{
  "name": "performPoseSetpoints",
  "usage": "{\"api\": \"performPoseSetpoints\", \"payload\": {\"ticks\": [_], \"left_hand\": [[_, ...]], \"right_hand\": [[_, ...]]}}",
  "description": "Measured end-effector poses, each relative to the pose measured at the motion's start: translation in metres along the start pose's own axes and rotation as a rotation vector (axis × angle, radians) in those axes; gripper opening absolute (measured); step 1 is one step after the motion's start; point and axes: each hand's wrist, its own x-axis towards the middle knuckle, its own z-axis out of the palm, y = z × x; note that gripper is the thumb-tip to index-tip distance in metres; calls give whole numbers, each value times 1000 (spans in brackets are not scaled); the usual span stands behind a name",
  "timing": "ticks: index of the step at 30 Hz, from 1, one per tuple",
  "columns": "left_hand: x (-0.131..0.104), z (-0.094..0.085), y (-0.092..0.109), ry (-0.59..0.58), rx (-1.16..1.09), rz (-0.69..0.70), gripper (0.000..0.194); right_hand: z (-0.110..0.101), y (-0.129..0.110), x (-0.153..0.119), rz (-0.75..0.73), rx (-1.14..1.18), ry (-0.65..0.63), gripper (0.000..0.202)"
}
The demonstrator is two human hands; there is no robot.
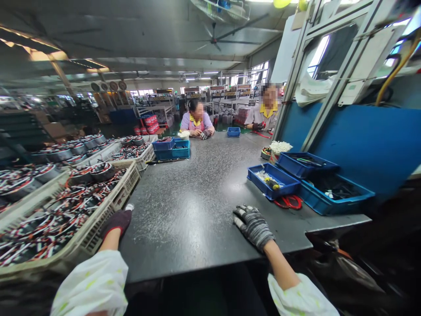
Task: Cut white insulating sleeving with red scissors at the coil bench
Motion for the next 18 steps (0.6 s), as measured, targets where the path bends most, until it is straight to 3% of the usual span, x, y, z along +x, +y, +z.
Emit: {"api": "performPoseSetpoints", "payload": {"ticks": [6,13,18], "left_hand": [[-8,-7,5,-80,6,4,92],[-21,-15,11,-88,20,-12,94],[-12,-10,7,-90,29,-8,94]], "right_hand": [[1,1,-1,-5,3,5,37],[2,2,0,-3,3,-13,39],[0,1,0,-6,7,-16,39]]}}
